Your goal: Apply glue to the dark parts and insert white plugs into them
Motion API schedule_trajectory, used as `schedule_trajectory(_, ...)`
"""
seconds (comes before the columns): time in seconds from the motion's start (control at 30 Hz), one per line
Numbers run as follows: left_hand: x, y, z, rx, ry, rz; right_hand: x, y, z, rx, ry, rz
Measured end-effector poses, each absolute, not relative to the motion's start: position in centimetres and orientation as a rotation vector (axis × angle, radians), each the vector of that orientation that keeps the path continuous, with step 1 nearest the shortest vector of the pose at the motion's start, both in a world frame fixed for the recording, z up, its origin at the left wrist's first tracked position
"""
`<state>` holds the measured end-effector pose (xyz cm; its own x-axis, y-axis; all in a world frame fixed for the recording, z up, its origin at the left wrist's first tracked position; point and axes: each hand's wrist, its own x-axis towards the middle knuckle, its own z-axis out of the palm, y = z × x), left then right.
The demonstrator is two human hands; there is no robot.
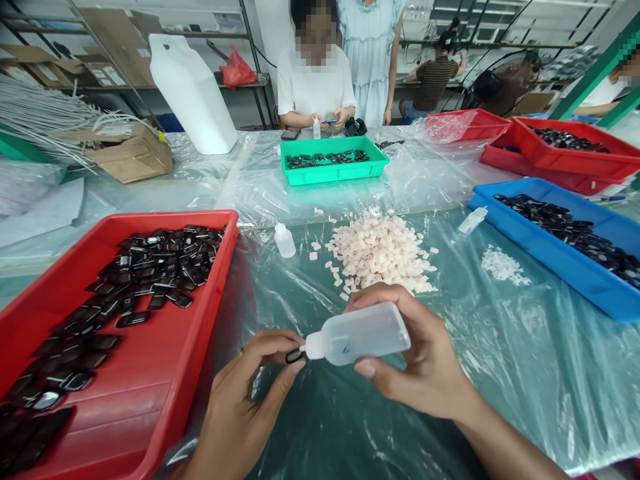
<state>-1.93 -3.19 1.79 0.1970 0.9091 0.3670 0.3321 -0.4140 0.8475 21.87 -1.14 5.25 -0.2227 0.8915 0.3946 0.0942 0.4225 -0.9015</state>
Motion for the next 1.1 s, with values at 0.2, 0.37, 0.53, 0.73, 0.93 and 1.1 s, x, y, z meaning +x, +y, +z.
schedule_trajectory(0.2,-1.7,-3.5,1.8,1.872,1.148,1.202,22.2,0.6,4.1,-0.933,-1.411,1.19)
schedule_trajectory(0.37,-1.6,-3.6,1.9,1.883,1.131,1.237,22.2,0.9,3.8,-0.975,-1.463,1.243)
schedule_trajectory(0.53,-1.8,-3.4,2.0,1.886,1.147,1.254,21.1,0.8,3.7,-0.972,-1.626,1.262)
schedule_trajectory(0.73,-1.9,-3.9,1.2,1.82,1.178,1.272,19.2,0.6,2.6,-1.126,-1.839,1.045)
schedule_trajectory(0.93,-1.8,-3.5,1.2,1.806,1.085,1.325,19.1,0.7,2.6,-1.153,-1.994,0.919)
schedule_trajectory(1.1,-1.2,-4.9,3.6,1.821,0.96,1.431,20.7,0.1,3.1,-1.093,-1.956,0.685)
